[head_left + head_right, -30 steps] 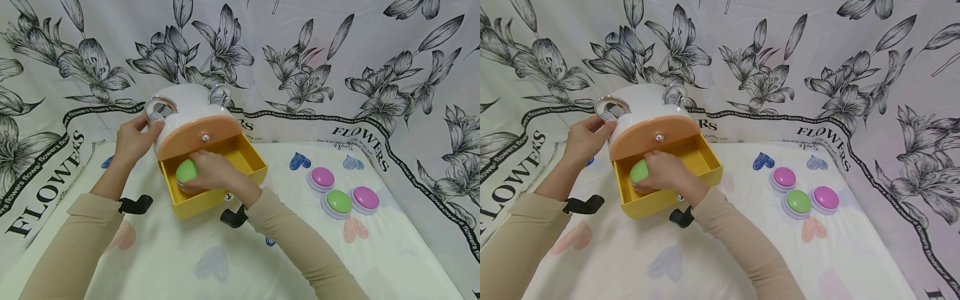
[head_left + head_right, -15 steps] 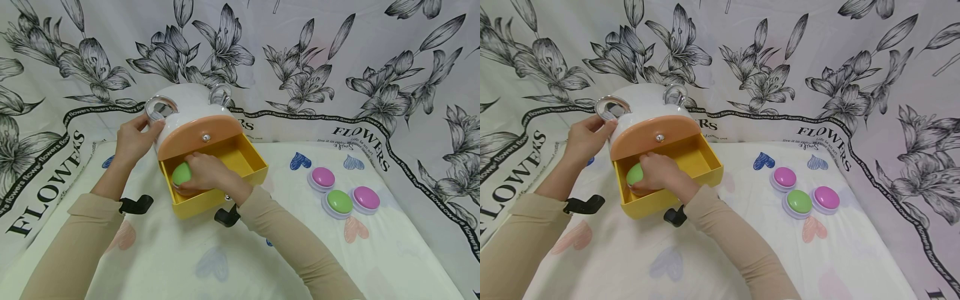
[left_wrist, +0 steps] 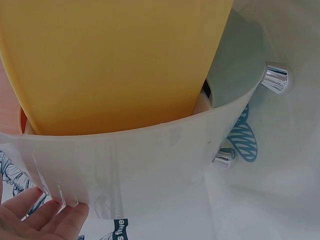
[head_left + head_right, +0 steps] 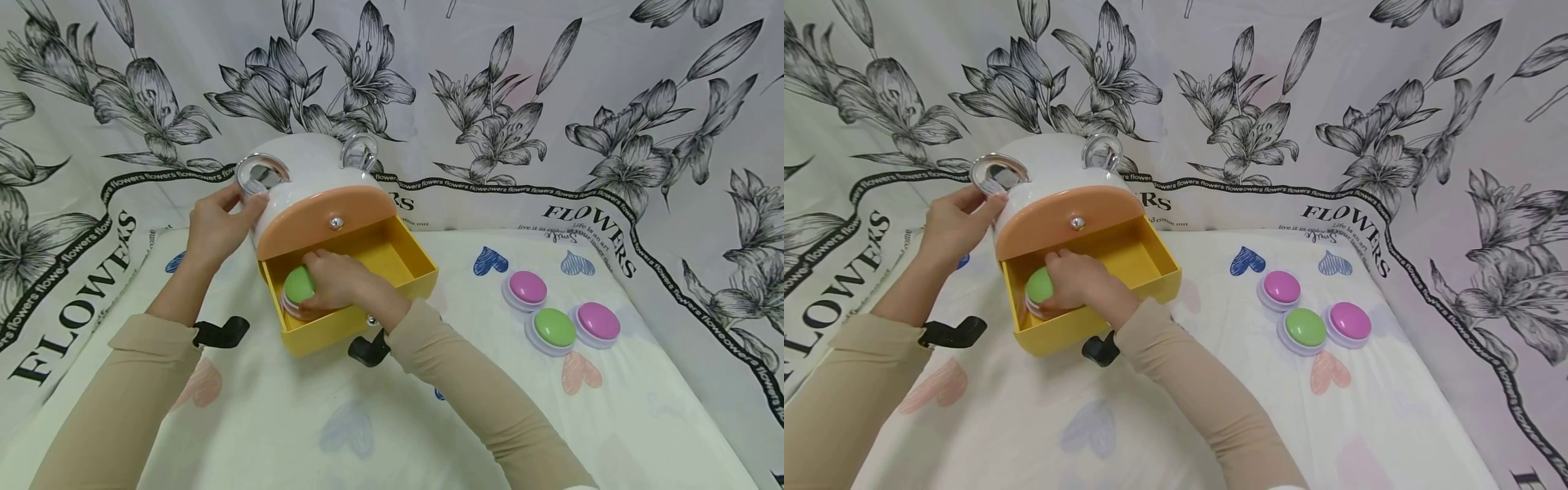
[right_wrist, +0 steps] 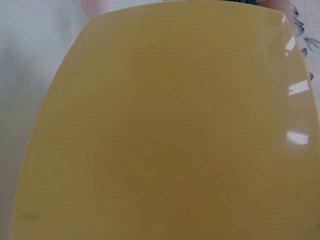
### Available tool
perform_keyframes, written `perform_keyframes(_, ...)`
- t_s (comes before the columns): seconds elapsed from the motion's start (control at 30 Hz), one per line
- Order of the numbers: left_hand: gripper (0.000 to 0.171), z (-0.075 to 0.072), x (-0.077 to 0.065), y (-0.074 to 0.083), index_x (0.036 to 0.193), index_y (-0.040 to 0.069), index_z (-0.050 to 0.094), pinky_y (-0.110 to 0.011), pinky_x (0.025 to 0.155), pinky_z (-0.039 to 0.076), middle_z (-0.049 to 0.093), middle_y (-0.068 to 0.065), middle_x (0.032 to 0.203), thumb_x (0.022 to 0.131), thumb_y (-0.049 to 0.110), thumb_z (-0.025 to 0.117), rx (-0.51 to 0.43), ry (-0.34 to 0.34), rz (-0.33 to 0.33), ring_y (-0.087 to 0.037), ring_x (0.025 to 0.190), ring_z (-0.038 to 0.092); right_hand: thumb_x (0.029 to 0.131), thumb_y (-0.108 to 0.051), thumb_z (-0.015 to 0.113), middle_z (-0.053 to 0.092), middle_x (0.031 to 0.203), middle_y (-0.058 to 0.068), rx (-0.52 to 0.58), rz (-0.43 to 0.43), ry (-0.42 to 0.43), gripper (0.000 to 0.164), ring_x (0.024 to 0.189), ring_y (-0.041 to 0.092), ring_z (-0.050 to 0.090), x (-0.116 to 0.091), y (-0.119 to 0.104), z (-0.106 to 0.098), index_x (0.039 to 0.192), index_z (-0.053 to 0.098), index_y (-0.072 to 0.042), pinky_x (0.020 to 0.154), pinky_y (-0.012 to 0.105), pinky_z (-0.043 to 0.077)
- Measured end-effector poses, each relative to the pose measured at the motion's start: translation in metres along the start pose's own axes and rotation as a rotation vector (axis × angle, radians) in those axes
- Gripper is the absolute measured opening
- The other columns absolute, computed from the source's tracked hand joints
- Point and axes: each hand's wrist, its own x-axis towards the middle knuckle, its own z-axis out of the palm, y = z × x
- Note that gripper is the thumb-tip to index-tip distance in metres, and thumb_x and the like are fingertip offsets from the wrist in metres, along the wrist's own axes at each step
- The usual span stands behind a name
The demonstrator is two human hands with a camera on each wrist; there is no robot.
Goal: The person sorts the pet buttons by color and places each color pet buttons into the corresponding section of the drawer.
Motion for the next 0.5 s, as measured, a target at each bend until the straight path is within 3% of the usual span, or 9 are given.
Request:
perform_keyframes(0.3,0.067,0.0000,-0.0006,0.0002,0.133,0.021,0.037,-0.046,0.097,0.033,0.033,-0.008,0.137,0.078,0.057,0.048,0.000,0.003,0.005,-0.020,0.128,0.025,0.077,-0.044,0.060,0.044,0.114,-0.001,0.035,-0.027,-0.031,0.063,0.097,0.010,0.043,-0.0002,0.0030,-0.0003,0.127,0.037,-0.012,0.084,0.022,0.040)
perform_keyframes(0.5,0.067,-0.0003,-0.0006,0.0001,0.133,0.021,0.037,-0.046,0.097,0.032,0.033,-0.008,0.137,0.078,0.057,0.047,-0.002,0.002,0.011,-0.020,0.128,0.026,0.079,-0.045,0.057,0.044,0.115,-0.003,0.084,-0.055,0.028,0.062,0.097,0.010,0.044,-0.0024,0.0060,-0.0008,0.129,0.036,-0.016,0.083,0.021,0.040)
